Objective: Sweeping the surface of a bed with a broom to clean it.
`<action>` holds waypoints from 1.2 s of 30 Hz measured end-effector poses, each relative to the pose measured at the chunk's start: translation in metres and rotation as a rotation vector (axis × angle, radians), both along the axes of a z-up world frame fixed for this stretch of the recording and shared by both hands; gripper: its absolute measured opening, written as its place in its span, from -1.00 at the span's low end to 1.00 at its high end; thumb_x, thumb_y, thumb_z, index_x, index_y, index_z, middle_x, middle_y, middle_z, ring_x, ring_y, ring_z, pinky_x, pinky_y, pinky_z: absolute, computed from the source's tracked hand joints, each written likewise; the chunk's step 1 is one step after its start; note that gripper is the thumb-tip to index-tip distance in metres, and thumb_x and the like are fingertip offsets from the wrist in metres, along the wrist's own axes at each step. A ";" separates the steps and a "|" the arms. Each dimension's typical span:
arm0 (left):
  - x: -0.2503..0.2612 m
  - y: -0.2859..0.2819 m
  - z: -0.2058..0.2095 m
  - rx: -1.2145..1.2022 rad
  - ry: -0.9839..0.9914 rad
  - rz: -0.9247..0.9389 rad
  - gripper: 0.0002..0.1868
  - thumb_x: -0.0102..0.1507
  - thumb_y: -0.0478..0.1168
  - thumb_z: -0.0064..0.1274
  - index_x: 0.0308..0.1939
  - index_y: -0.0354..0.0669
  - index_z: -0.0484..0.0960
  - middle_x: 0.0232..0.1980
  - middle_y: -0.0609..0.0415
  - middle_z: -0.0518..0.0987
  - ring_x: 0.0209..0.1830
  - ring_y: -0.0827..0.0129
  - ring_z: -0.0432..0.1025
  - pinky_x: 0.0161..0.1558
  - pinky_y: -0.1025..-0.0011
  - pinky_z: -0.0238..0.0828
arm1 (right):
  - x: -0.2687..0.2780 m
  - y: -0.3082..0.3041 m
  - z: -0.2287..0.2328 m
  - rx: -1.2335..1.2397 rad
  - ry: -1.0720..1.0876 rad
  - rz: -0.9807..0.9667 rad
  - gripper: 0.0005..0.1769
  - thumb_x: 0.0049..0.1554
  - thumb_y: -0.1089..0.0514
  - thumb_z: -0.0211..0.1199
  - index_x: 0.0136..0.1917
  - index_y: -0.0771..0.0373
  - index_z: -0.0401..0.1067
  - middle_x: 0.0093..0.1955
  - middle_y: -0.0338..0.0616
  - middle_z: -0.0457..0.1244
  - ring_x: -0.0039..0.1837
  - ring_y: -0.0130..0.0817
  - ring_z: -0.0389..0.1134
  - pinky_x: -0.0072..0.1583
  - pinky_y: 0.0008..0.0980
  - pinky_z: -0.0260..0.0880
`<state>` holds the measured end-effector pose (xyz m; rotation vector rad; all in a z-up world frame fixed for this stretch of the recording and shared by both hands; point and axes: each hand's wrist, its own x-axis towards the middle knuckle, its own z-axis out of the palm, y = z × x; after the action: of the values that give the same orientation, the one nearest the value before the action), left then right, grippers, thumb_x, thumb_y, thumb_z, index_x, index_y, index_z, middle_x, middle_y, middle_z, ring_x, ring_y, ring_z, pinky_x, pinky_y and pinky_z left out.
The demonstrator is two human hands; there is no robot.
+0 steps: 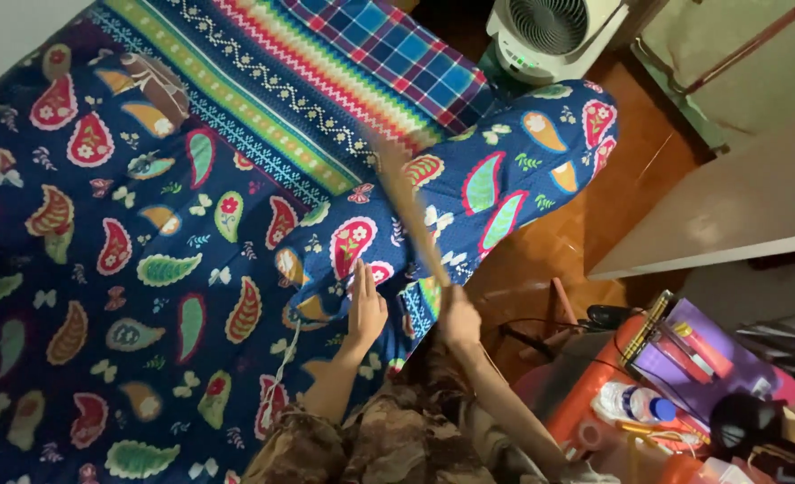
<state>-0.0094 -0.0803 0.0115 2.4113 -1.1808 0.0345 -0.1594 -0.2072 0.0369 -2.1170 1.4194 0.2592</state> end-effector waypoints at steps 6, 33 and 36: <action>-0.001 -0.027 0.000 -0.028 0.098 -0.027 -0.20 0.15 -0.46 -0.12 0.49 -0.53 0.10 0.61 -0.44 -0.05 0.58 -0.17 0.02 0.46 0.13 0.15 | -0.010 -0.036 -0.034 -0.054 0.288 0.392 -0.56 0.20 -0.16 -0.02 0.31 -0.10 0.07 0.08 -0.09 0.40 0.11 0.05 0.50 0.13 0.09 0.52; 0.000 -0.178 -0.036 0.276 0.009 -0.220 -0.17 0.32 -0.22 -0.18 0.59 -0.42 -0.17 0.67 -0.30 -0.35 0.68 -0.03 -0.36 0.60 0.28 -0.36 | -0.076 -0.247 -0.033 0.012 0.343 0.055 -0.35 0.31 0.11 -0.18 0.65 -0.09 -0.09 0.18 0.20 0.39 0.22 0.10 0.47 0.20 0.03 0.50; 0.002 -0.188 -0.043 0.061 0.090 -0.258 -0.18 0.25 -0.37 -0.23 0.59 -0.40 -0.10 0.67 -0.31 -0.25 0.65 -0.09 -0.25 0.57 0.23 -0.21 | -0.078 -0.284 -0.032 -0.010 0.333 -0.126 -0.33 0.33 0.22 -0.18 0.68 0.04 -0.08 0.25 0.20 0.36 0.27 0.06 0.45 0.26 -0.03 0.47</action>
<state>-0.0071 -0.2684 -0.0319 2.2661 -1.4588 -0.1913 -0.2378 -0.4912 0.0047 -2.0495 1.7379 0.5774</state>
